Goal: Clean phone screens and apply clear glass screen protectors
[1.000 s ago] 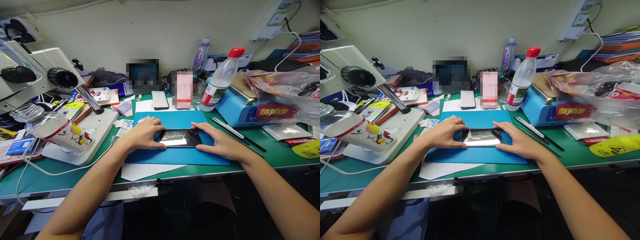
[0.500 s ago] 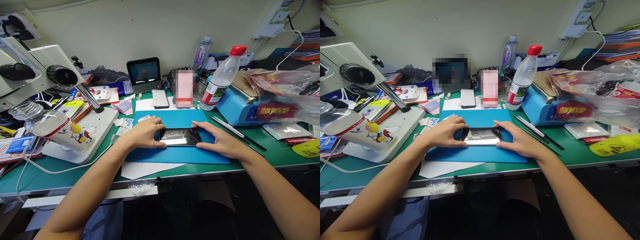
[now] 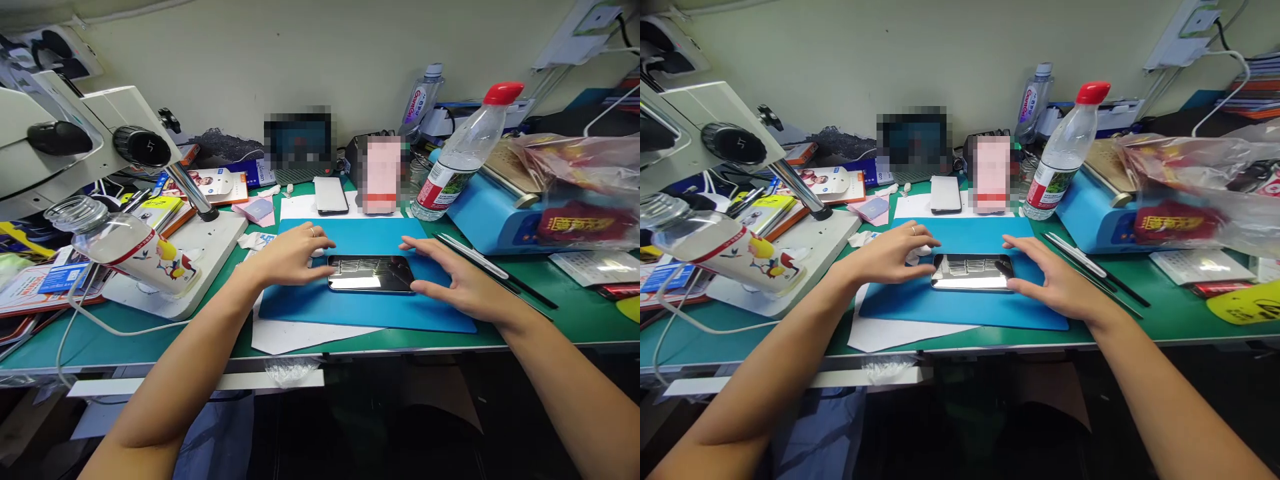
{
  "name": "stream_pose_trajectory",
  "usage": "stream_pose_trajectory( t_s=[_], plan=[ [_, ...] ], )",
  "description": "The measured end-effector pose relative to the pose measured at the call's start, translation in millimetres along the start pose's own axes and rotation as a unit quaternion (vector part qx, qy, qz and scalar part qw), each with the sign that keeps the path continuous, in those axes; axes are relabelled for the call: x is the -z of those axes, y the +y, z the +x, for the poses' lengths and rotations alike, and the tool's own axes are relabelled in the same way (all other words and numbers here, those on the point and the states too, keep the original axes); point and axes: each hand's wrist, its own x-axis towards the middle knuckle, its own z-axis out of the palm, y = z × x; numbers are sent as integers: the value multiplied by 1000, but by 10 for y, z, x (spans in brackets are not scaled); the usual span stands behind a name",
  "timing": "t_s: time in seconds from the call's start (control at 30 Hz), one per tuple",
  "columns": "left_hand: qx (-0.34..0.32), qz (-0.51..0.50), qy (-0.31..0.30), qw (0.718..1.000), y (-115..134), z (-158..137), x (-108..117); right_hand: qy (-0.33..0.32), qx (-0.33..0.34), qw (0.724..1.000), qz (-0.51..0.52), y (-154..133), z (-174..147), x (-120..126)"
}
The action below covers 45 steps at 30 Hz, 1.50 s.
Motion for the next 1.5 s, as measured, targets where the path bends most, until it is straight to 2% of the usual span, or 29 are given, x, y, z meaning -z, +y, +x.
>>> stream_pose_trajectory(
  t_s=[0.1,0.2,0.3,0.47,0.73,0.93,1.07,1.17,1.33,1.5],
  plan=[
    [32,34,39,998,-90,-15,39,75,22,997,8,0,10,-15],
    [84,50,59,994,-172,-21,50,122,11,992,18,-42,33,-14],
    [96,36,53,993,-220,-26,36,120,0,993,15,-76,54,-4],
    [75,4,22,997,-258,-7,-47,113,8,994,-1,-77,55,-2],
    [77,-41,77,993,-277,81,-215,105,42,993,-43,-138,82,7],
    [62,-80,111,989,-371,41,-225,46,26,997,-57,-552,311,39],
    [65,-89,128,986,-455,8,-219,-50,-12,998,-48,-904,583,-81],
    [64,-94,128,985,-468,2,-228,-106,-17,993,-50,-1073,779,-231],
    [65,-94,122,986,-437,10,-224,-139,-11,989,-40,-1146,959,-410],
    [66,-93,115,987,-442,17,-229,-155,-27,987,-37,-1098,971,-417]
  ],
)
